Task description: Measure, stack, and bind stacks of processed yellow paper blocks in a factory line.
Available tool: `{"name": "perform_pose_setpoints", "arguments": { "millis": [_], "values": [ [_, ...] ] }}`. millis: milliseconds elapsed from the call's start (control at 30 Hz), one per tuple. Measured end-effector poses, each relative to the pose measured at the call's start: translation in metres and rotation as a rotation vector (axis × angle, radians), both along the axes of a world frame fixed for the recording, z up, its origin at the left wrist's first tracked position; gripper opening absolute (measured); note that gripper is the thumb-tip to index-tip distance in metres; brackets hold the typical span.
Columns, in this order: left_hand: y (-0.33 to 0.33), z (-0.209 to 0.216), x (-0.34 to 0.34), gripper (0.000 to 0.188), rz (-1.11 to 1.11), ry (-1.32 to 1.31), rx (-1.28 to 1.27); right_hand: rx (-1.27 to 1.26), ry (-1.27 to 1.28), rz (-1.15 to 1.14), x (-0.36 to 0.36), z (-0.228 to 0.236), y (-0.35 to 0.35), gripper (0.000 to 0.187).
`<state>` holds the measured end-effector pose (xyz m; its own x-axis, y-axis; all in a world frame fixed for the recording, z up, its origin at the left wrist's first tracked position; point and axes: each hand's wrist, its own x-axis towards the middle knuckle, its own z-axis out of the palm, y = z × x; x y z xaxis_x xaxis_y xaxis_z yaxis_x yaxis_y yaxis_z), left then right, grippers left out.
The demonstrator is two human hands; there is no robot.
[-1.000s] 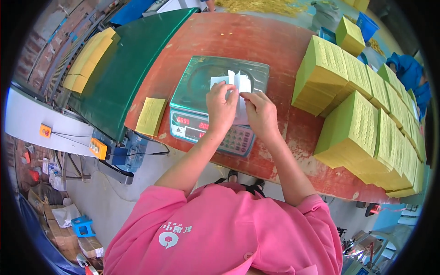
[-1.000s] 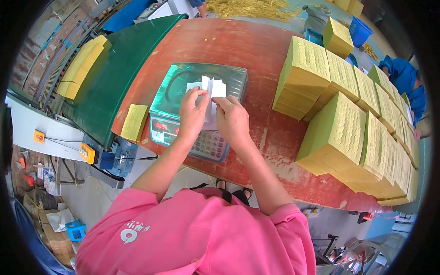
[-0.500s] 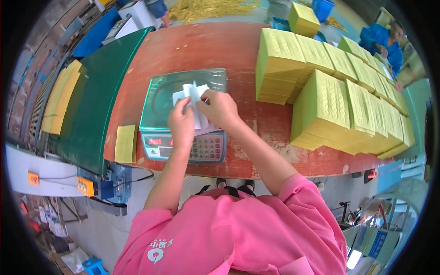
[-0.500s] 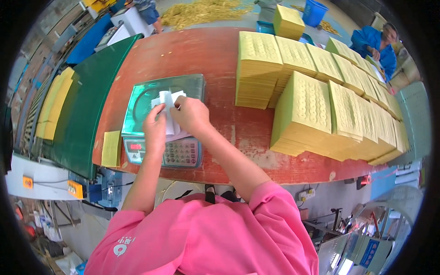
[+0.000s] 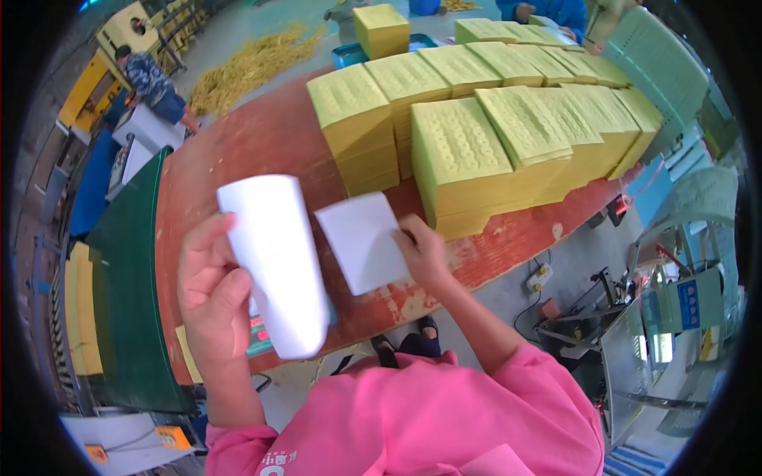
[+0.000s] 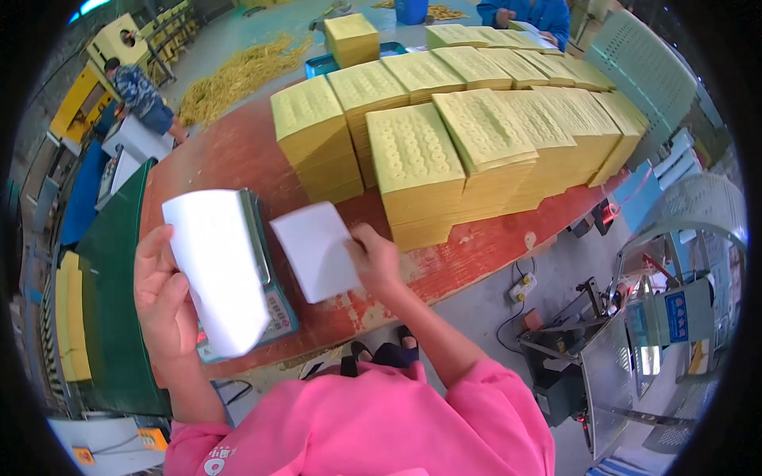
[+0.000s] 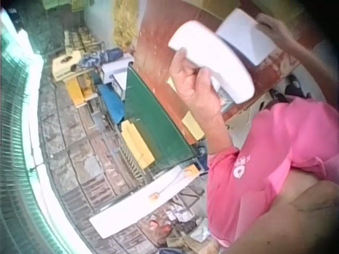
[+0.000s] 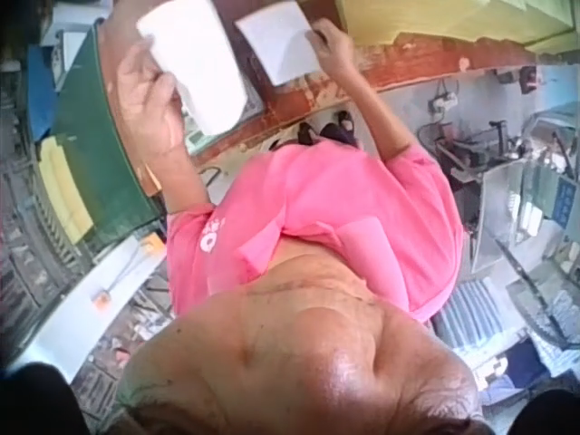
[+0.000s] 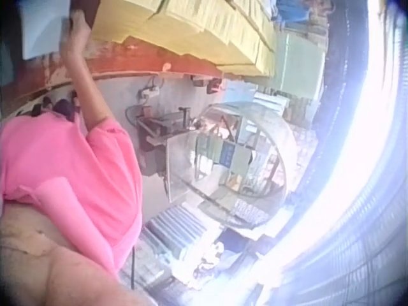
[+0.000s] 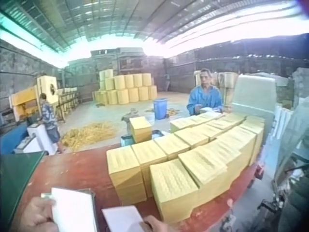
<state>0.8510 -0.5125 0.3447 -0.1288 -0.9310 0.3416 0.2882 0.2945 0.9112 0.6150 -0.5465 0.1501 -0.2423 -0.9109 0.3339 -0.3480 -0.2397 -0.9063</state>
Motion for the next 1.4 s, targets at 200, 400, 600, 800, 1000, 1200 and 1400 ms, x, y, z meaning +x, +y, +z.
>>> {"name": "perform_pose_setpoints", "arguments": {
  "millis": [200, 400, 600, 800, 1000, 1200, 1400],
  "values": [
    [-0.110, -0.004, -0.118, 0.037, -0.414, 0.096, -0.159, 0.020, 0.211, -0.222, -0.069, -0.065, 0.033, 0.013],
    [-0.177, -0.070, -0.184, 0.023, -0.146, -0.436, 0.153, 0.030, 0.262, -0.106, -0.073, -0.069, 0.041, 0.013],
    [-0.178, -0.072, -0.192, 0.021, -0.010, -0.677, 0.144, 0.031, 0.298, -0.029, -0.080, -0.070, 0.041, 0.012],
    [-0.178, -0.065, -0.194, 0.022, -0.036, -0.700, 0.160, -0.004, 0.243, 0.034, -0.083, -0.072, 0.037, 0.013],
    [-0.169, -0.055, -0.204, 0.021, -0.004, -0.797, 0.141, -0.031, 0.218, 0.077, -0.087, -0.074, 0.036, 0.012],
    [-0.167, -0.061, -0.202, 0.021, 0.048, -0.855, 0.063, 0.014, 0.218, 0.118, -0.089, -0.072, 0.039, 0.011],
    [-0.153, -0.052, -0.206, 0.020, 0.318, -1.118, -0.083, -0.045, 0.184, 0.121, -0.092, -0.072, 0.041, 0.012]
  ]
}}
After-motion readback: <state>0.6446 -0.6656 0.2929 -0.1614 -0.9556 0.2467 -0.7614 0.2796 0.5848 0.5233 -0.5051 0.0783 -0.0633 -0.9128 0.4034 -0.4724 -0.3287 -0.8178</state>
